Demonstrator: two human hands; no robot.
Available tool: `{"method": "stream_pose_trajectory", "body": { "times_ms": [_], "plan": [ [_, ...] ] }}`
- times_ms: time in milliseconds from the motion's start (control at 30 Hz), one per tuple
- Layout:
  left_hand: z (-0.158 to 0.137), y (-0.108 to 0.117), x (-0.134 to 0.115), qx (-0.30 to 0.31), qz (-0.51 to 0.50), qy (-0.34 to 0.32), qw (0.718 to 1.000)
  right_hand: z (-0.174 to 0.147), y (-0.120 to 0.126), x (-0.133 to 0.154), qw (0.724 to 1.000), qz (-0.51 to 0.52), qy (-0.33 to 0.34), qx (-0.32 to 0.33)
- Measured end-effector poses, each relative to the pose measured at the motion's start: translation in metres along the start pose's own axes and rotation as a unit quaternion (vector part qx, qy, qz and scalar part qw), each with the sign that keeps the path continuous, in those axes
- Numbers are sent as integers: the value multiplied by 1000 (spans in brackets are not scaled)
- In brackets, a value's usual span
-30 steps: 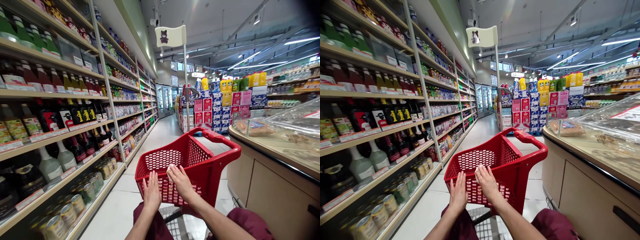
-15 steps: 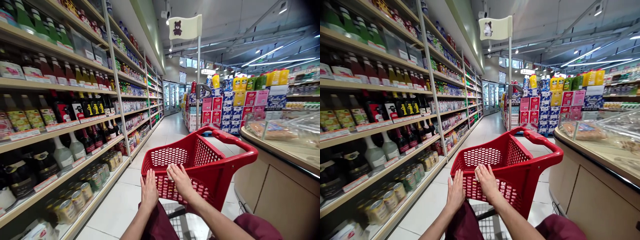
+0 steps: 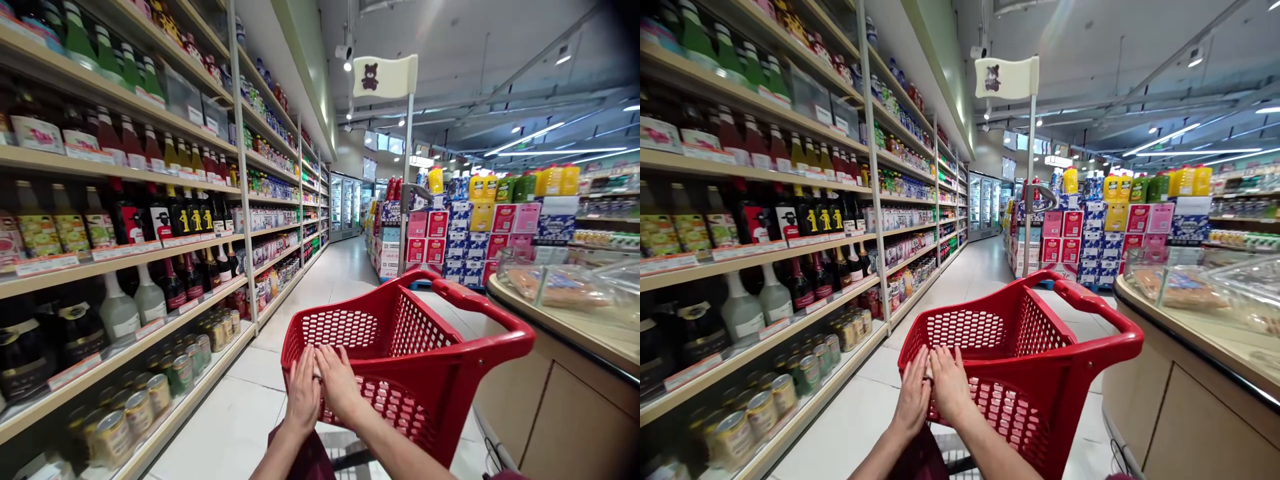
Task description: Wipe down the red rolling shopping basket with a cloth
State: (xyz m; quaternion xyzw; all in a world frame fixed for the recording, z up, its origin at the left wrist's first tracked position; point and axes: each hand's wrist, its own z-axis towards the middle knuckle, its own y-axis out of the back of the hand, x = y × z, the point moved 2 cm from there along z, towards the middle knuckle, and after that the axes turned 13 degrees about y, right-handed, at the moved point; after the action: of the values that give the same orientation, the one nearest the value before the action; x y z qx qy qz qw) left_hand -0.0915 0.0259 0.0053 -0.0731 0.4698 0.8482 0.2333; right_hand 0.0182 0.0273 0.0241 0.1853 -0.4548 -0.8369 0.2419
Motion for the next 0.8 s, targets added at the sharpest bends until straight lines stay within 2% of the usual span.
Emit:
{"method": "stream_pose_trajectory", "body": {
  "times_ms": [67,133,233,300,367,467,533,567,600,667,800],
  "plan": [
    [5,0,-14,36,-18,-32,999,-11,9,-8,1000,0,16,22],
    [6,-4,-31,45,-16,-61,997,-30,20,-23,999,-13,12,39],
    [9,-17,-54,4,5,-62,998,-56,34,-45,998,-44,-19,49],
    [12,-25,-59,-26,23,-55,998,-67,41,-56,996,-71,-40,40],
    [15,-27,-47,-45,39,-72,996,-75,48,-66,993,-98,-56,19],
    [14,-12,4,-71,68,-102,990,-89,59,-84,988,-132,-74,-25],
    [11,2,43,-109,96,-62,988,-99,65,-94,983,-149,-86,-56],
    [10,8,56,-133,108,-29,985,-103,67,-97,982,-154,-89,-68],
    [8,10,61,-148,114,-22,982,-106,68,-98,980,-157,-93,-78],
    [6,4,46,-151,106,-44,982,-107,67,-95,979,-158,-93,-87],
    [6,-21,-17,-142,90,-120,978,-103,66,-87,982,-155,-70,-84]
  ]
}}
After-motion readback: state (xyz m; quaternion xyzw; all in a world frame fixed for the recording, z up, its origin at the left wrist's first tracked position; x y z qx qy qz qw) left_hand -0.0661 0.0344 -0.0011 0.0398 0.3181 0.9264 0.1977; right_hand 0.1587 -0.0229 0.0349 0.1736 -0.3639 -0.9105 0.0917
